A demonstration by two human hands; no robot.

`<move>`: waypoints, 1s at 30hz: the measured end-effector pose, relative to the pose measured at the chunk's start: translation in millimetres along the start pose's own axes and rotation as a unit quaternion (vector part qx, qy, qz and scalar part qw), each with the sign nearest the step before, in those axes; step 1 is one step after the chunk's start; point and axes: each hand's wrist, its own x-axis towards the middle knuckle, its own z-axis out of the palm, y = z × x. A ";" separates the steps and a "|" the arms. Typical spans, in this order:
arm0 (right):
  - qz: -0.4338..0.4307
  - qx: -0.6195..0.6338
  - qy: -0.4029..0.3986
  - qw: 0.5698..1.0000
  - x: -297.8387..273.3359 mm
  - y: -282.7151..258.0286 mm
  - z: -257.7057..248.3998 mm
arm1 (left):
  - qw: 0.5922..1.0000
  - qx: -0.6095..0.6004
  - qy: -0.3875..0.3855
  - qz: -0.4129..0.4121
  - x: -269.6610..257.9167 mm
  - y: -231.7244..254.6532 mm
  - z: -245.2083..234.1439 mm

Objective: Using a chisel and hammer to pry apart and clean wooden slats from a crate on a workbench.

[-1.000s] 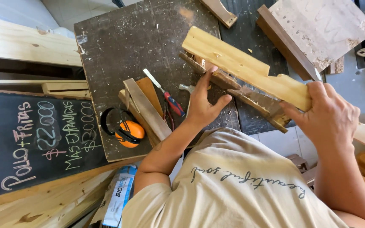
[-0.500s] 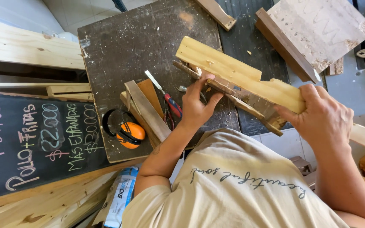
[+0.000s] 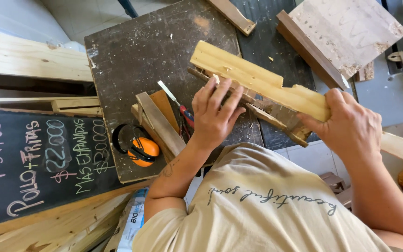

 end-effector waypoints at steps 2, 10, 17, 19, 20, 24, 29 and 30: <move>-0.003 0.007 -0.009 1.000 3.1 2.8 0.0 | 1.000 0.010 0.013 0.025 9.3 6.5 -2.6; 0.008 0.052 -0.066 0.996 9.2 -4.1 -19.0 | 0.996 0.031 0.058 0.061 25.6 -5.4 -0.1; -0.049 0.168 -0.004 0.985 3.6 8.1 -25.5 | 0.993 0.054 0.013 0.105 37.7 -12.8 -10.8; -0.067 0.245 0.034 0.967 -2.9 20.5 -33.1 | 0.992 0.074 0.014 0.099 44.8 -12.7 -10.0; -0.086 0.183 0.062 0.977 -8.7 28.0 -35.4 | 0.992 0.077 0.014 0.096 46.1 -14.0 -6.5; -0.102 -0.031 0.113 0.988 -25.4 53.9 -15.3 | 0.991 0.099 -0.022 0.090 44.4 -15.3 -6.7; -0.005 -0.109 0.107 0.988 -9.6 67.5 30.8 | 0.995 0.058 -0.022 0.080 45.7 -15.0 0.1; 0.027 -0.120 0.103 0.987 -6.9 70.8 40.7 | 0.996 0.042 -0.021 0.071 45.7 -15.7 1.9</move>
